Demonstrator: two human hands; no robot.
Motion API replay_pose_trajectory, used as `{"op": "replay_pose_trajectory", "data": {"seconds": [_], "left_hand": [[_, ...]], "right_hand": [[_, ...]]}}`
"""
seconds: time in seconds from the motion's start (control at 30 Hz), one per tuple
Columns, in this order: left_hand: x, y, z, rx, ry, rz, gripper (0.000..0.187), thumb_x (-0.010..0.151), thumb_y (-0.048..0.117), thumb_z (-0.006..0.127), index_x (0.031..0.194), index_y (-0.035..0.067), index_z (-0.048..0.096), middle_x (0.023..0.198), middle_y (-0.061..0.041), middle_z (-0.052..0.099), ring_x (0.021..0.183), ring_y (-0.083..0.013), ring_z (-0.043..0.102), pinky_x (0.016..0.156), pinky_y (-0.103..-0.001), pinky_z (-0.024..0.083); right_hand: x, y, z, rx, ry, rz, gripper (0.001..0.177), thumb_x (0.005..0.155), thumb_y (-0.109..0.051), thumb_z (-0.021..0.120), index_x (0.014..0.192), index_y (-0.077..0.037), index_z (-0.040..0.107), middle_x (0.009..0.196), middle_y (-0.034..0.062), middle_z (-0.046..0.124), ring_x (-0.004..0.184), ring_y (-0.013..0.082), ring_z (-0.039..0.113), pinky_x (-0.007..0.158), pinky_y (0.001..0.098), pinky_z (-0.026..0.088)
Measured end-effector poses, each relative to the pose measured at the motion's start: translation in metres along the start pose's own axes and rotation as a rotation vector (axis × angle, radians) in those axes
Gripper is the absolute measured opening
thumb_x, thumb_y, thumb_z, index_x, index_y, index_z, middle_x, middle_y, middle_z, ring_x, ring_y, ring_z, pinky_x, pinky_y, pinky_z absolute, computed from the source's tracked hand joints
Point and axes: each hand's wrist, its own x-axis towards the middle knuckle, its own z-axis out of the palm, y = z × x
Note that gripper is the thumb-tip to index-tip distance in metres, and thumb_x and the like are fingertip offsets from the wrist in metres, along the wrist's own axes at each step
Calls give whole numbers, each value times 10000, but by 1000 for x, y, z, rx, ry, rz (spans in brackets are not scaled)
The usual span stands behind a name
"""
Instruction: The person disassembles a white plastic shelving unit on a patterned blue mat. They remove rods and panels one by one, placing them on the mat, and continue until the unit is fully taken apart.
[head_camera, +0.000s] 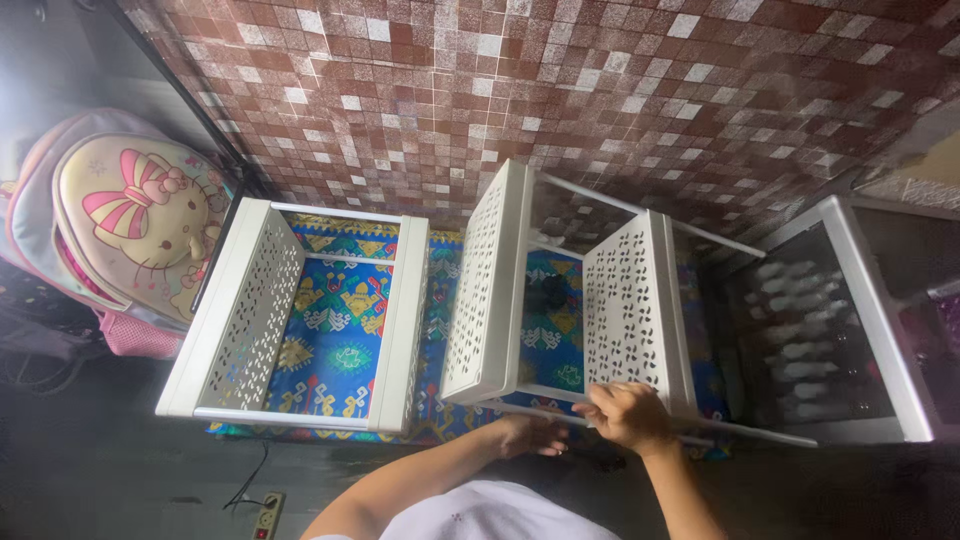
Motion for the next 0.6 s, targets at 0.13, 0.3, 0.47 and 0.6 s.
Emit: {"op": "replay_pose_trajectory", "data": {"seconds": [0.13, 0.3, 0.47, 0.6], "left_hand": [[-9, 10, -4, 279, 69, -149, 685, 1132, 496, 320, 1336, -107, 574, 1124, -271, 686, 964, -372, 706, 804, -443, 598], [-96, 50, 84, 1447, -194, -29, 593, 1120, 493, 424, 1507, 50, 493, 1490, -194, 498, 1403, -383, 424, 1152, -468, 322], [-209, 108, 207, 939, -689, 702, 558, 1094, 443, 445, 1470, 45, 551, 1439, -177, 607, 1366, -362, 558, 1171, -441, 412], [-233, 121, 240, 695, -961, 933, 558, 1084, 450, 461, 1452, 39, 551, 1419, -189, 600, 1338, -369, 560, 1135, -451, 432]], "right_hand": [[12, 0, 23, 62, -112, 6, 385, 861, -345, 766, 659, -89, 561, 510, 96, 607, 495, 269, 666, 454, 397, 524], [13, 0, 49, 86, -263, -13, 445, 872, -405, 769, 637, -83, 572, 490, 103, 600, 460, 281, 639, 417, 428, 485], [13, -5, 67, 133, -383, 98, 391, 886, -443, 744, 747, -87, 664, 602, 115, 665, 591, 298, 677, 535, 439, 514], [9, 10, 61, 172, -10, 27, 304, 886, -347, 690, 1015, -72, 708, 959, 118, 752, 926, 304, 704, 847, 453, 524]]}}
